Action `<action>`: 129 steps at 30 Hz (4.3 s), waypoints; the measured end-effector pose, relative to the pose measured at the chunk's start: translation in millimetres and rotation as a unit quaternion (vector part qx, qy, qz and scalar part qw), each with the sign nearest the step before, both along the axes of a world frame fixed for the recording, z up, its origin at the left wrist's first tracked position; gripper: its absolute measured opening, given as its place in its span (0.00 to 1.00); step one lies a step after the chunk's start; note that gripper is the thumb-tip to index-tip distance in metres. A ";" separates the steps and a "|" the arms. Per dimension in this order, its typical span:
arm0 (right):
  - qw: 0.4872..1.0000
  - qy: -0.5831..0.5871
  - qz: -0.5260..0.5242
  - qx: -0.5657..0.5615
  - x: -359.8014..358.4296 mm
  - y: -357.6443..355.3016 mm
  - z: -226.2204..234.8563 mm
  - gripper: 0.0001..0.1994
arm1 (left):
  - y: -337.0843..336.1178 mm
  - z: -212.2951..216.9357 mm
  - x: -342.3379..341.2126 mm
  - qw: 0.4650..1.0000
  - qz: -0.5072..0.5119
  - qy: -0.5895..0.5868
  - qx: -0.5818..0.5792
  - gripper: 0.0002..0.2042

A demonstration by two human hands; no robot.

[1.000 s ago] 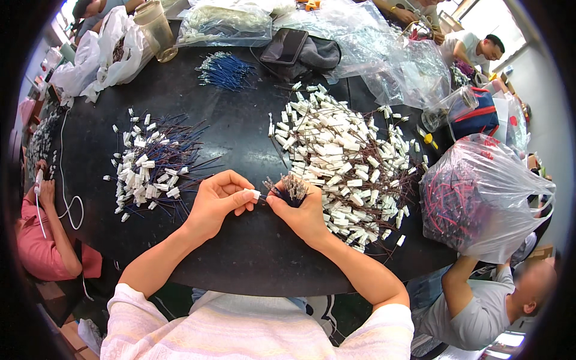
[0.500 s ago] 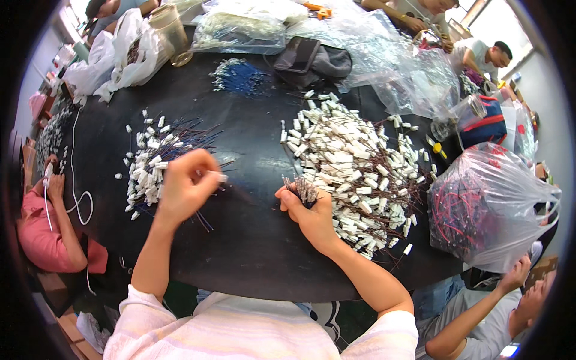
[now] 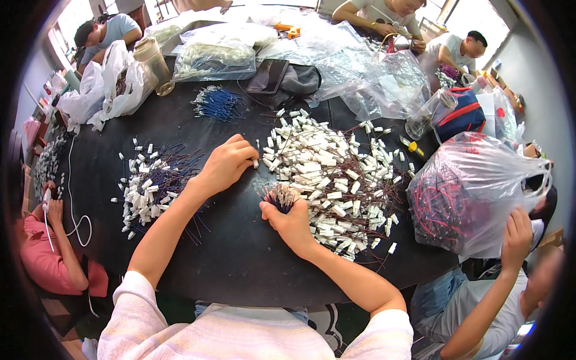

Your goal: The person assembles wire harnesses by inserting wire terminals into plastic connector housings by hand and placing the completed connectors into a pile on the table.

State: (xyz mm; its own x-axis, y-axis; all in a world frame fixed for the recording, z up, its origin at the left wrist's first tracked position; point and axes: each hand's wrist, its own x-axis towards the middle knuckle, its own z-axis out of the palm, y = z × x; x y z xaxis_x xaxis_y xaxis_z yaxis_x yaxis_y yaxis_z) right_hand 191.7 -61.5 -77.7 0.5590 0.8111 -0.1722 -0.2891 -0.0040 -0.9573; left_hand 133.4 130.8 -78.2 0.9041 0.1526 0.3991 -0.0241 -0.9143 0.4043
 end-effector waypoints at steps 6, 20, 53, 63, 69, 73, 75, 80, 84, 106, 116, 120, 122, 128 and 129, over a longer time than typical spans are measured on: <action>0.994 -0.099 -0.038 -0.015 -3.2 0.2 -6.8 0.05 | -22.7 7.5 -40.4 0.990 0.033 0.005 -0.137 0.04; 0.985 -0.162 -0.012 -0.057 -6.2 1.8 -2.5 0.05 | -38.9 0.7 -78.6 0.877 0.057 -0.017 -0.477 0.08; 0.983 -0.182 0.004 -0.037 -6.1 0.2 -2.2 0.03 | -59.5 -1.4 -73.3 0.965 0.039 -0.090 -0.243 0.09; 0.999 0.008 0.020 0.035 -0.6 -2.8 -2.9 0.03 | -6.7 44.3 -74.8 0.994 0.041 0.084 -0.052 0.10; 0.998 0.043 0.009 0.045 -3.0 -1.9 0.6 0.04 | -16.6 -4.4 18.3 0.998 0.011 -0.043 -0.041 0.07; 0.999 0.040 -0.009 0.025 -3.2 -0.7 -3.2 0.04 | -16.3 -6.1 22.2 0.996 0.013 -0.053 -0.073 0.04; 0.997 0.058 -0.038 0.019 -6.3 0.0 -4.5 0.05 | -18.7 -3.8 12.7 0.995 0.005 -0.056 -0.085 0.03; 0.998 0.040 -0.047 0.017 -1.3 -1.6 -10.5 0.05 | -41.7 19.4 -31.7 0.927 0.085 0.049 -0.361 0.05; 0.999 -0.026 -0.039 0.007 -6.6 -0.5 -9.2 0.04 | -52.4 14.9 -64.9 0.817 0.053 0.008 -0.574 0.08; 0.993 -0.112 -0.023 -0.037 -4.7 -2.4 -8.2 0.02 | -53.8 7.1 -78.6 0.816 0.057 0.038 -0.574 0.09; 0.958 -0.286 0.023 0.007 -3.6 3.0 -13.6 0.03 | -62.4 -2.4 -73.6 0.872 0.058 0.035 -0.484 0.07; 0.974 -0.225 0.014 0.012 -5.3 2.5 -10.9 0.03 | -54.6 7.4 -73.1 0.887 0.045 0.048 -0.458 0.07; 0.974 -0.224 0.025 0.007 -3.7 1.5 -12.2 0.03 | -44.2 16.4 -64.7 0.886 0.024 0.068 -0.457 0.05; 0.989 -0.134 0.054 0.024 -6.6 -1.7 -4.7 0.05 | -27.2 -9.9 -1.0 0.992 0.009 -0.070 -0.101 0.09; 0.991 -0.121 0.058 0.022 -6.8 -1.2 -4.7 0.05 | -25.5 -12.0 -2.5 0.993 0.012 -0.071 -0.099 0.09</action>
